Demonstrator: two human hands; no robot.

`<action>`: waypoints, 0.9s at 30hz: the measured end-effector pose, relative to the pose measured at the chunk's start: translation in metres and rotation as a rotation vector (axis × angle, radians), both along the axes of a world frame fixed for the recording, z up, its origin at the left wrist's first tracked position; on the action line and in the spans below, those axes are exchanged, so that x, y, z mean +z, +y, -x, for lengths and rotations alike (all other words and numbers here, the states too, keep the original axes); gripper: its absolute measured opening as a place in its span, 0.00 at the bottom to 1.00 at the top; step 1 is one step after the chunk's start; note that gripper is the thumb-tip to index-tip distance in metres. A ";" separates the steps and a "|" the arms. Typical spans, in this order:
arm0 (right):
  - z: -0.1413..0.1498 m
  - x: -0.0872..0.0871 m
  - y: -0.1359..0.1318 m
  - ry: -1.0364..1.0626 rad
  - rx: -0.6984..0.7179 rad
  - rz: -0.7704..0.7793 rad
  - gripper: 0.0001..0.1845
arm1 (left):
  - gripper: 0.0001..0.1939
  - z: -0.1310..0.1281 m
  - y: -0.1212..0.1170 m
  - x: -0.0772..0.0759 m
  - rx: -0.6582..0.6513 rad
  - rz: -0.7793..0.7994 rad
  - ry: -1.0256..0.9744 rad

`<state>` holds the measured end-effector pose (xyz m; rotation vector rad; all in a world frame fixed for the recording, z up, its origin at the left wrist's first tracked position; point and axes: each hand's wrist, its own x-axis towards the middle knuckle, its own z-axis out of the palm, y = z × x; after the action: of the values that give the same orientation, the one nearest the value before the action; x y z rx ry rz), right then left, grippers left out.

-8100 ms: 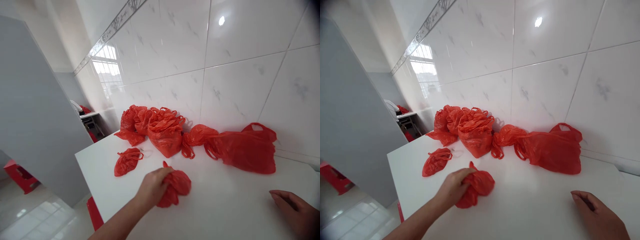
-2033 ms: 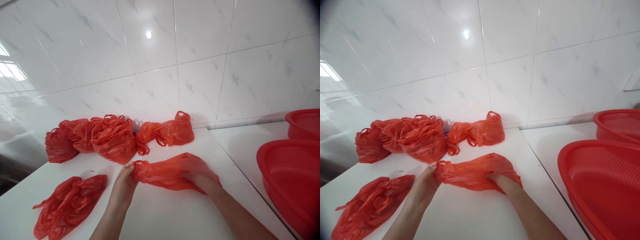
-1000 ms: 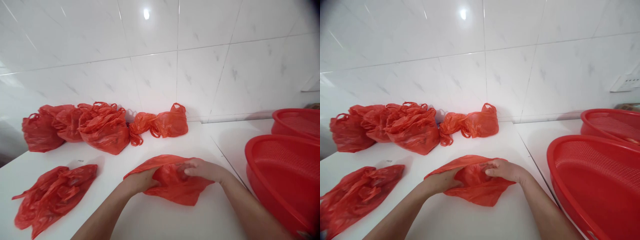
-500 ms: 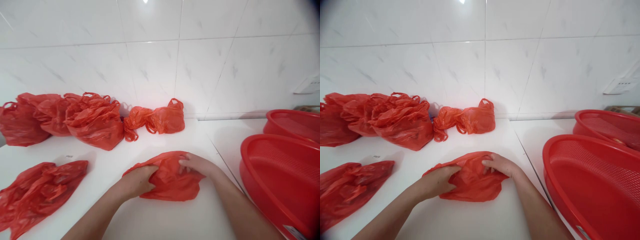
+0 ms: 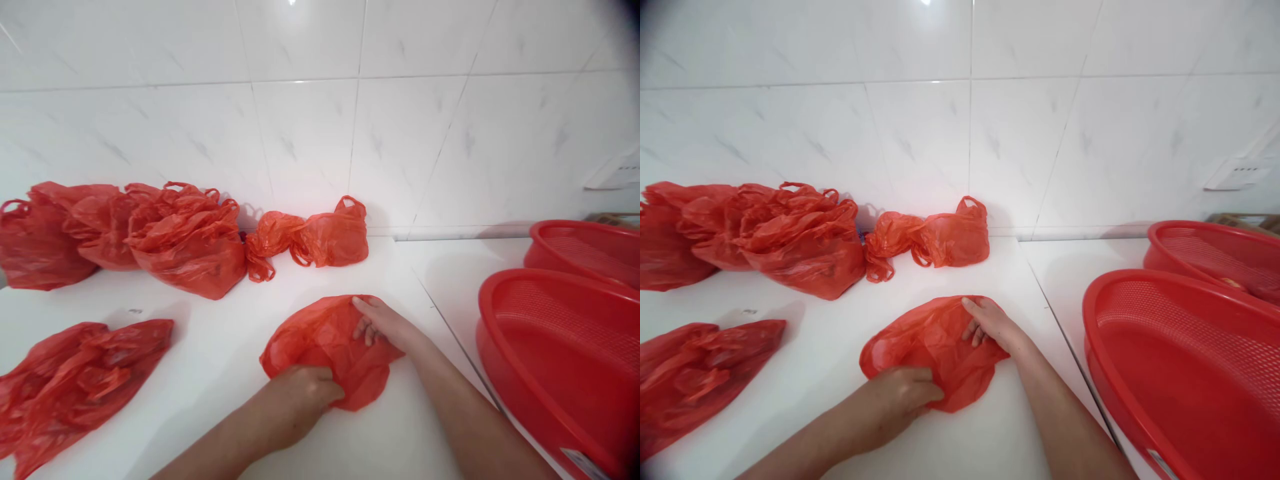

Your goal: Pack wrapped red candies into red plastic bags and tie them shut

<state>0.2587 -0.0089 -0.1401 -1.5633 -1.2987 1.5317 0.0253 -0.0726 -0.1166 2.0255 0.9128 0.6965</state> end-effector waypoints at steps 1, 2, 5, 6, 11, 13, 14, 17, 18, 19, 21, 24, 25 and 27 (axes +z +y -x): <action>0.001 -0.001 0.001 -0.002 -0.010 0.004 0.26 | 0.07 -0.001 -0.002 0.002 -0.151 -0.030 0.078; 0.001 -0.002 0.001 -0.008 -0.015 -0.001 0.26 | 0.10 -0.002 -0.004 0.005 -0.272 -0.050 0.113; 0.003 -0.001 0.000 -0.076 0.003 -0.072 0.24 | 0.13 -0.007 -0.004 0.017 -0.292 -0.110 0.145; 0.004 0.000 -0.001 -0.112 0.021 -0.115 0.24 | 0.13 -0.008 -0.001 0.021 -0.239 -0.128 0.135; 0.011 0.008 -0.011 -0.316 0.089 -0.386 0.26 | 0.14 -0.004 0.037 0.023 -0.009 -0.370 0.244; 0.011 0.010 -0.014 -0.363 0.100 -0.468 0.23 | 0.22 0.005 0.056 0.014 0.051 -0.392 0.342; 0.011 0.011 -0.015 -0.376 0.112 -0.484 0.22 | 0.26 0.009 0.064 0.008 0.086 -0.381 0.383; 0.007 0.009 -0.016 -0.396 0.168 -0.431 0.22 | 0.30 0.021 0.078 -0.010 0.154 -0.336 0.462; 0.006 0.008 -0.016 -0.398 0.184 -0.408 0.22 | 0.31 0.024 0.080 -0.015 0.159 -0.327 0.473; 0.006 0.006 -0.017 -0.395 0.194 -0.397 0.23 | 0.32 0.025 0.080 -0.019 0.159 -0.324 0.482; 0.007 0.004 -0.019 -0.393 0.183 -0.439 0.23 | 0.36 0.025 0.078 -0.025 0.151 -0.338 0.513; 0.015 0.002 -0.023 -0.478 0.137 -0.634 0.26 | 0.41 0.023 0.074 -0.026 0.148 -0.388 0.605; 0.019 0.001 -0.025 -0.515 0.158 -0.691 0.28 | 0.42 0.022 0.073 -0.026 0.153 -0.401 0.636; 0.024 -0.003 -0.025 -0.578 0.239 -0.717 0.32 | 0.43 0.024 0.073 -0.026 0.166 -0.406 0.686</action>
<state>0.2348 -0.0338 -0.1429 -1.4191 -2.1139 0.5781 0.0017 0.0005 -0.1430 2.6414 1.4287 0.2678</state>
